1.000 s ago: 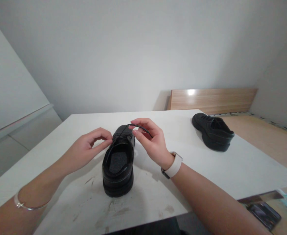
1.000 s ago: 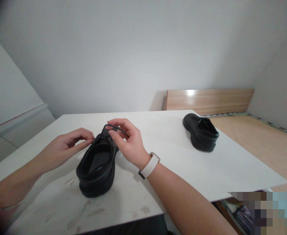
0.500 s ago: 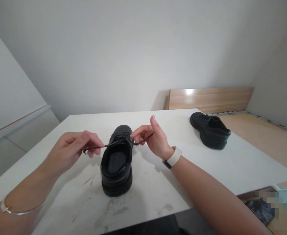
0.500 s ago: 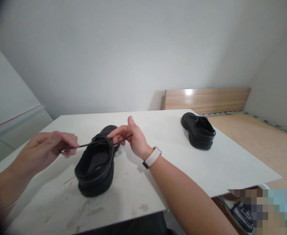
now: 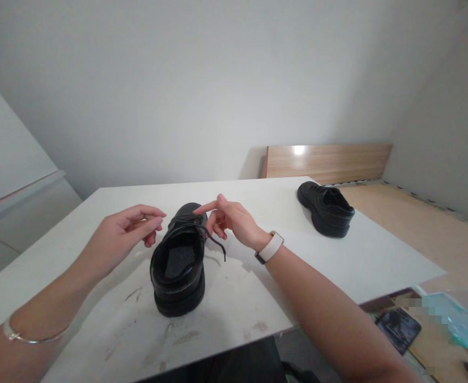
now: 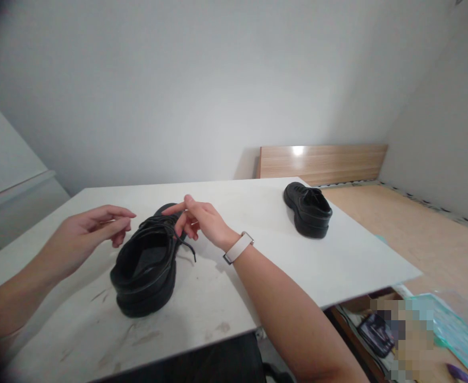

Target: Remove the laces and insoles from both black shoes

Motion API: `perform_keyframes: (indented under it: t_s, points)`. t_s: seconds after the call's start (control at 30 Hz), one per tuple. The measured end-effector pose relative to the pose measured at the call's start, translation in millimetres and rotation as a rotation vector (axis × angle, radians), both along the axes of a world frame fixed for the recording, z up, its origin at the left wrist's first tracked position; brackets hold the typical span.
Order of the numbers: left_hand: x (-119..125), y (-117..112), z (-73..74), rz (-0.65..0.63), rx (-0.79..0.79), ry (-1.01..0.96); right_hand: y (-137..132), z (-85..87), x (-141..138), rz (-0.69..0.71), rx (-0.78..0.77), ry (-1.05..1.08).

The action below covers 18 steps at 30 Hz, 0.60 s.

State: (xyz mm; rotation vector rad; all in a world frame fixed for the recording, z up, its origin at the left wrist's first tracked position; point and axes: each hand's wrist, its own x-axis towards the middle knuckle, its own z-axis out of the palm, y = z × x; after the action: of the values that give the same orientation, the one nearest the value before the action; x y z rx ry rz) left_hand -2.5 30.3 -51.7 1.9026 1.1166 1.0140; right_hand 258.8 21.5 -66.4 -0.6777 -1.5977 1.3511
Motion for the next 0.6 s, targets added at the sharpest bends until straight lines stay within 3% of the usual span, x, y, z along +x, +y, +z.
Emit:
perform_keyframes:
  t_s: [0.1, 0.33, 0.47, 0.6]
  points:
    - [3.3, 0.1, -2.6, -0.027, -0.031, 0.117, 5.9, -12.9, -7.7, -0.235, 0.089, -0.115]
    - [7.3, 0.9, -6.9, -0.020, 0.010, 0.140, 3.8, -20.6, -16.2, -0.320, 0.227, -0.159]
    - [13.5, 0.7, -11.7, 0.052, 0.189, 0.239, -3.2, -17.8, -24.6, -0.422, 0.358, -0.187]
    - [17.6, -1.1, -13.5, 0.091, 0.319, 0.270, -4.6, -15.6, -31.0, -0.426, 0.376, -0.149]
